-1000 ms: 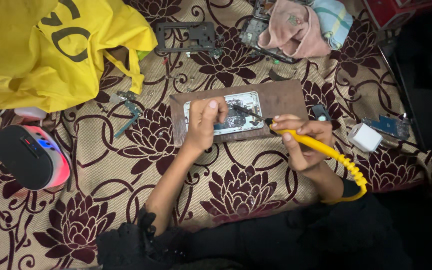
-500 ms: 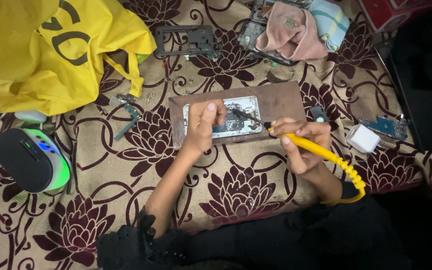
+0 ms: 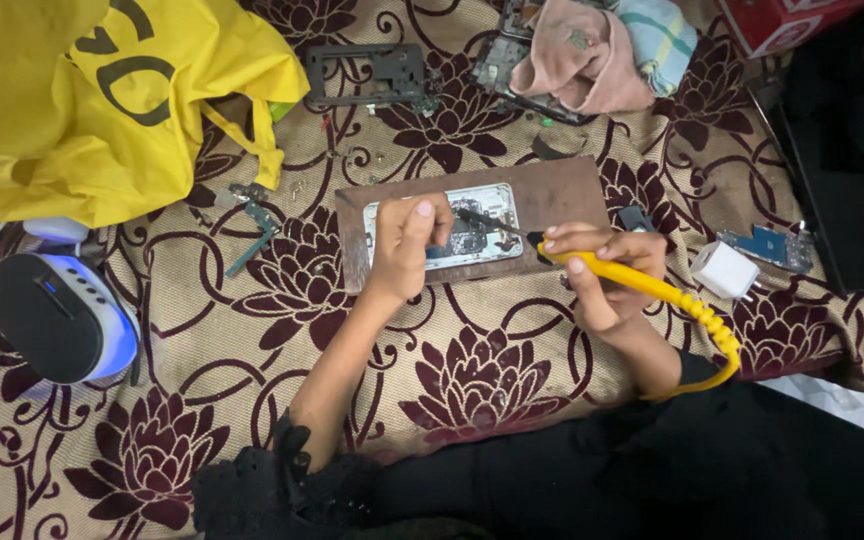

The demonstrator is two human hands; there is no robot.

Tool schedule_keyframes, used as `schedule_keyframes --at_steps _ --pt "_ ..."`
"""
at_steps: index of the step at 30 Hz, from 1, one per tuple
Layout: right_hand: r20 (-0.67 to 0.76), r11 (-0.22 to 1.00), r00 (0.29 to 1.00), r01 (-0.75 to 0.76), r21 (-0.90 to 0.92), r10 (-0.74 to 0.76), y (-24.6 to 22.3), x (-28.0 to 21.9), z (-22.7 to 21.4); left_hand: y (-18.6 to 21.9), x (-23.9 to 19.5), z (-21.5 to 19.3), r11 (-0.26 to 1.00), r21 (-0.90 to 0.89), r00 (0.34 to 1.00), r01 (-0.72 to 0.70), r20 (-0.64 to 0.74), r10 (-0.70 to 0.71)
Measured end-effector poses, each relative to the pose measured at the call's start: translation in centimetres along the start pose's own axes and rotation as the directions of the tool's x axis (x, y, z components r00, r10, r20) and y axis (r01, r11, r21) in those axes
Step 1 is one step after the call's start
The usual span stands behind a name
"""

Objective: The person uses a yellow soldering iron to work on the internal components of a disassembled mobile phone placed on a wooden board. They repeatedly apply the soldering iron to various points on the circuit board while holding the device steady with their other hand.

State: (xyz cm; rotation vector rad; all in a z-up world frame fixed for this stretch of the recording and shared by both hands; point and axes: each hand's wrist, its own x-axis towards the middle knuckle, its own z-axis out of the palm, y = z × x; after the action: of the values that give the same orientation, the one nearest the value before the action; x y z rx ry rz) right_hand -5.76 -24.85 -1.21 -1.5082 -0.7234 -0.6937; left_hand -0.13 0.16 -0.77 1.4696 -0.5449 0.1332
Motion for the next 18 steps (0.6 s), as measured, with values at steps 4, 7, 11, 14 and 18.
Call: schedule_keyframes --at_steps 4,7,11,14,18 --pt "0.003 1.000 1.000 -0.015 0.004 0.015 0.4 -0.2 -0.1 -0.7 -0.1 -0.1 0.999 -0.042 1.000 0.011 -0.020 -0.012" --pt "0.006 1.000 1.000 0.006 0.017 -0.006 0.8 0.0 -0.2 -1.3 0.1 -0.4 0.995 -0.080 0.997 0.054 -0.045 -0.058" --pt "0.027 0.998 0.998 0.057 0.031 -0.058 1.3 0.3 -0.4 -1.8 0.3 -0.7 0.996 -0.048 0.994 0.070 -0.079 -0.074" --pt "0.032 1.000 0.999 0.030 -0.006 -0.030 1.2 0.2 -0.8 -1.5 0.0 -0.8 0.997 -0.011 0.994 0.076 -0.083 -0.077" --pt "-0.009 0.997 0.999 0.043 -0.061 -0.044 1.2 1.0 -0.6 -0.7 0.1 -0.7 0.993 -0.060 0.991 0.098 -0.088 -0.103"
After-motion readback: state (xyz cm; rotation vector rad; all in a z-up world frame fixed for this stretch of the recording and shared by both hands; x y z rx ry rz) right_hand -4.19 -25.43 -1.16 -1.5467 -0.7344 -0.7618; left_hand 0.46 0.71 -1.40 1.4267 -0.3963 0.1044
